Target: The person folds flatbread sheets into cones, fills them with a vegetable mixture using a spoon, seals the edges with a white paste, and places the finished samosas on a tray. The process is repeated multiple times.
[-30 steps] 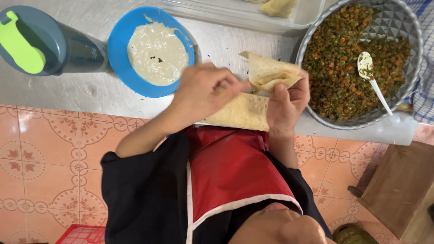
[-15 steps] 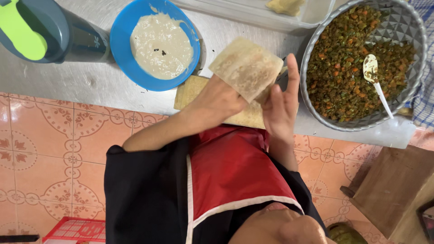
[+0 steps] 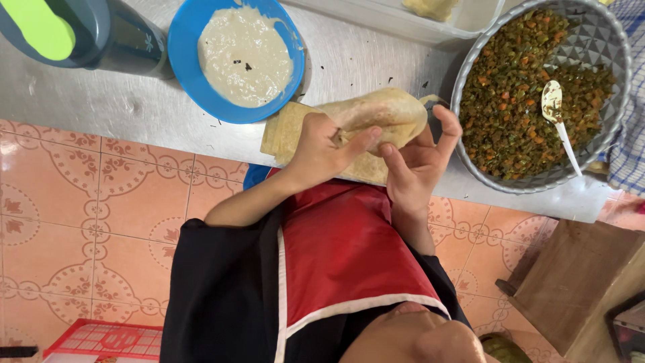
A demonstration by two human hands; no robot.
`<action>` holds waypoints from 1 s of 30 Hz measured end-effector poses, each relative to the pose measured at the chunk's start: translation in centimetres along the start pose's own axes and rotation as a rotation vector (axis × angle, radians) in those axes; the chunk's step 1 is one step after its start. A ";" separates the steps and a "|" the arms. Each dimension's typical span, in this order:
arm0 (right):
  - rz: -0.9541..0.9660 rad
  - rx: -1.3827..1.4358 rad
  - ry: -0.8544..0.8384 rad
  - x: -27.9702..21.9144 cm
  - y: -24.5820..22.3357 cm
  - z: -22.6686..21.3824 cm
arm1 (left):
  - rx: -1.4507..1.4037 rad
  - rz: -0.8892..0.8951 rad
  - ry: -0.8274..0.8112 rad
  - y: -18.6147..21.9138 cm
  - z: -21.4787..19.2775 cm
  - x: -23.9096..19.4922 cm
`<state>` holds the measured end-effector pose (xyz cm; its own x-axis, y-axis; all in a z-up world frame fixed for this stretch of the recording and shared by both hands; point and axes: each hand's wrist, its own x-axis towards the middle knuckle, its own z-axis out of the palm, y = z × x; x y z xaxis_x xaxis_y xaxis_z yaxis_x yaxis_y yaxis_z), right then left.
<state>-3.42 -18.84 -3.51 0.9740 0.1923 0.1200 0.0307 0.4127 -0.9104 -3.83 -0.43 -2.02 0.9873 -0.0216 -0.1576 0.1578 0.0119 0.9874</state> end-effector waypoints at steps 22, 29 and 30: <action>0.490 0.386 -0.094 1.9 0.7 -1.5 | 0.616 1.326 0.145 0.0 -3.4 -0.6; 0.047 0.048 -0.125 1.0 2.6 -1.6 | 0.217 0.642 0.038 -0.9 -2.6 -2.0; 0.021 -0.017 -0.104 1.0 2.6 -1.6 | 0.182 0.490 0.009 -1.0 -2.9 -2.2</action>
<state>-2.04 -18.99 -6.34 0.9459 0.2923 0.1408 0.0154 0.3930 -0.9194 -6.08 2.52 -2.76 0.9446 -0.0489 0.3245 -0.3281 -0.1558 0.9317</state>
